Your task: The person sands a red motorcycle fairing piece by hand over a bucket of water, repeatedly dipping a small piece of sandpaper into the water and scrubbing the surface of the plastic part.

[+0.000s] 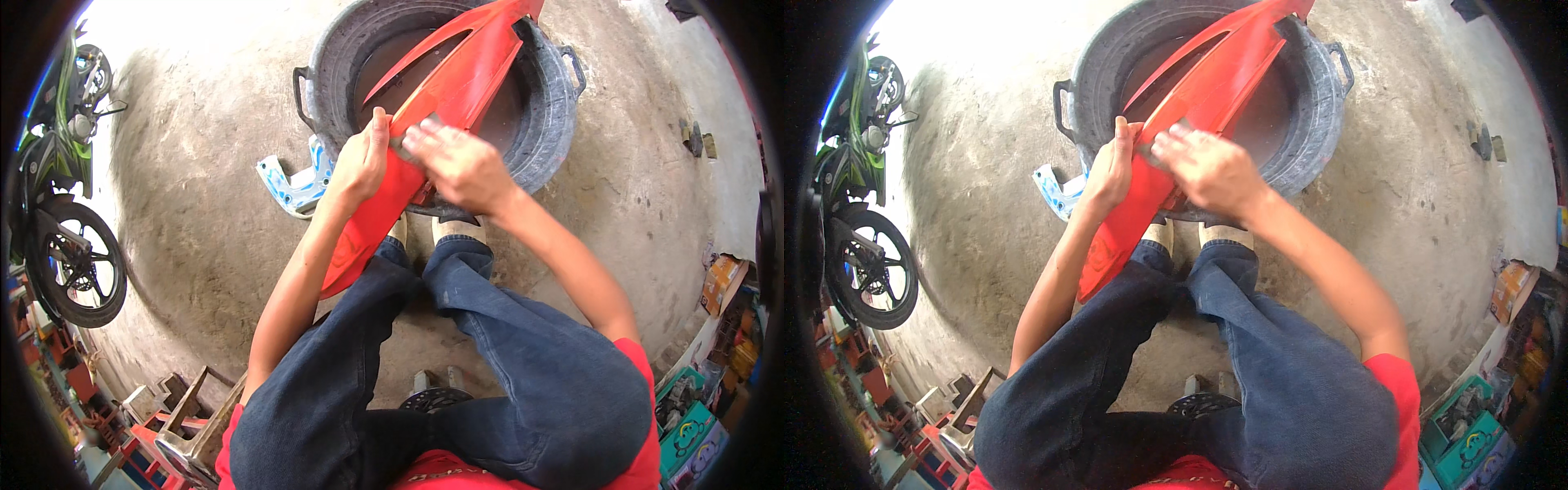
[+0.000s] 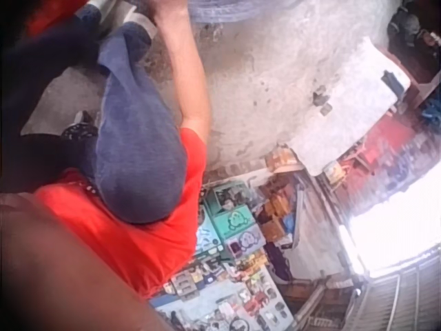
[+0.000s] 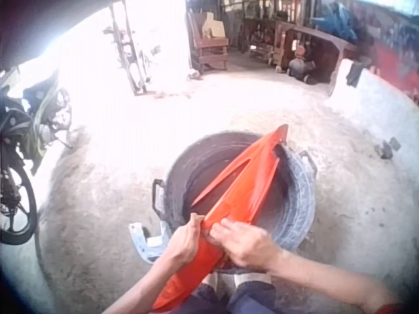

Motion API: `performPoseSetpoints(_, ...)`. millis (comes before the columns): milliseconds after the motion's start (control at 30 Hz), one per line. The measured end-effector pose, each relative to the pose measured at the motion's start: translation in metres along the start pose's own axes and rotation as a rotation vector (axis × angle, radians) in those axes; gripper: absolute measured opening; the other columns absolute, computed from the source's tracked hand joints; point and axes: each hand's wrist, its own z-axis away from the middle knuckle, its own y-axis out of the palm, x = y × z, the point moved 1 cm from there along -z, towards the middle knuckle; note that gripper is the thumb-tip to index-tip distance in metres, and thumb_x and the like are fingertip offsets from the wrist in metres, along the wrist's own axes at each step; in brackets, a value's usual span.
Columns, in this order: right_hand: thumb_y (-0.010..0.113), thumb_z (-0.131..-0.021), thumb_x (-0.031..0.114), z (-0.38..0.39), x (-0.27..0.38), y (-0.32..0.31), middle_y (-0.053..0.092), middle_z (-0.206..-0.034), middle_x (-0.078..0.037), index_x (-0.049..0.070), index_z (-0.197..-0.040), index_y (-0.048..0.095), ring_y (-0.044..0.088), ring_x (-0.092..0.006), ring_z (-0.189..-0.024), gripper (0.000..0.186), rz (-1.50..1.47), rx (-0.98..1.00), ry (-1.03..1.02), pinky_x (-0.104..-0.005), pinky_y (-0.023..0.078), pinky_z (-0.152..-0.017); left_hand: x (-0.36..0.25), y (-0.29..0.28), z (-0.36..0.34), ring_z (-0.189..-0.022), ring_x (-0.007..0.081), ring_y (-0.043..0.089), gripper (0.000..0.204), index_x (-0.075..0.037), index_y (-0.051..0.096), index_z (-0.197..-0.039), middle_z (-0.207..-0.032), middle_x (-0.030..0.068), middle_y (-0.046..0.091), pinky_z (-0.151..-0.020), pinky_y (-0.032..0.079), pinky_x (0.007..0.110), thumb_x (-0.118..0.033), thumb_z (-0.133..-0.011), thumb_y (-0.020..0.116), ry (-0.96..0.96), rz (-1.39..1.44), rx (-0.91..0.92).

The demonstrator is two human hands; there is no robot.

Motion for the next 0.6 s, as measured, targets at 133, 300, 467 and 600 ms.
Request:
performPoseSetpoints(133,0.059,-0.099,0.017,-0.016,-0.088,-0.007,0.074,-0.123,-0.017,0.003,-0.121,0.074,0.07,-0.0345,-0.119,0.03,0.131,-0.181,0.414,-0.0405,0.059,-0.099,-0.003,0.004,-0.002,-0.121,0.051,0.062,0.086,0.011,0.06,-0.133,-0.118,0.0358,0.068,-0.103,0.047,0.049,-0.06,-0.112,0.016,0.029,-0.001,-0.014)
performPoseSetpoints(300,0.055,-0.095,0.01,-0.016,-0.047,0.008,0.071,-0.13,-0.017,0.004,-0.131,0.068,0.069,-0.0332,-0.122,0.039,0.202,-0.041,0.004,-0.0407,0.052,-0.111,-0.001,-0.003,-0.003,-0.12,0.0514,0.062,0.084,0.011,0.06,-0.132,-0.117,0.0356,0.068,-0.103,0.047,0.049,-0.058,-0.112,0.016,-0.045,-0.013,0.06)
performPoseSetpoints(467,0.055,-0.094,0.01,-0.016,-0.027,0.001,0.073,-0.129,-0.013,0.008,-0.133,0.068,0.067,-0.0293,-0.126,0.042,0.085,0.052,-0.142,-0.0401,0.053,-0.11,-0.003,0.0,0.001,-0.117,0.0522,0.063,0.083,0.01,0.061,-0.131,-0.116,0.0356,0.069,-0.101,0.047,0.05,-0.058,-0.112,0.017,0.04,-0.009,-0.038)
performPoseSetpoints(600,0.053,-0.099,0.011,-0.032,-0.103,-0.005,0.066,-0.138,-0.02,0.005,-0.139,0.064,0.064,-0.0352,-0.129,0.042,0.164,-0.103,0.276,-0.0414,0.052,-0.111,-0.009,0.002,-0.002,-0.116,0.0525,0.063,0.083,0.01,0.061,-0.131,-0.114,0.0356,0.069,-0.1,0.048,0.051,-0.058,-0.113,0.017,-0.009,0.009,0.032)
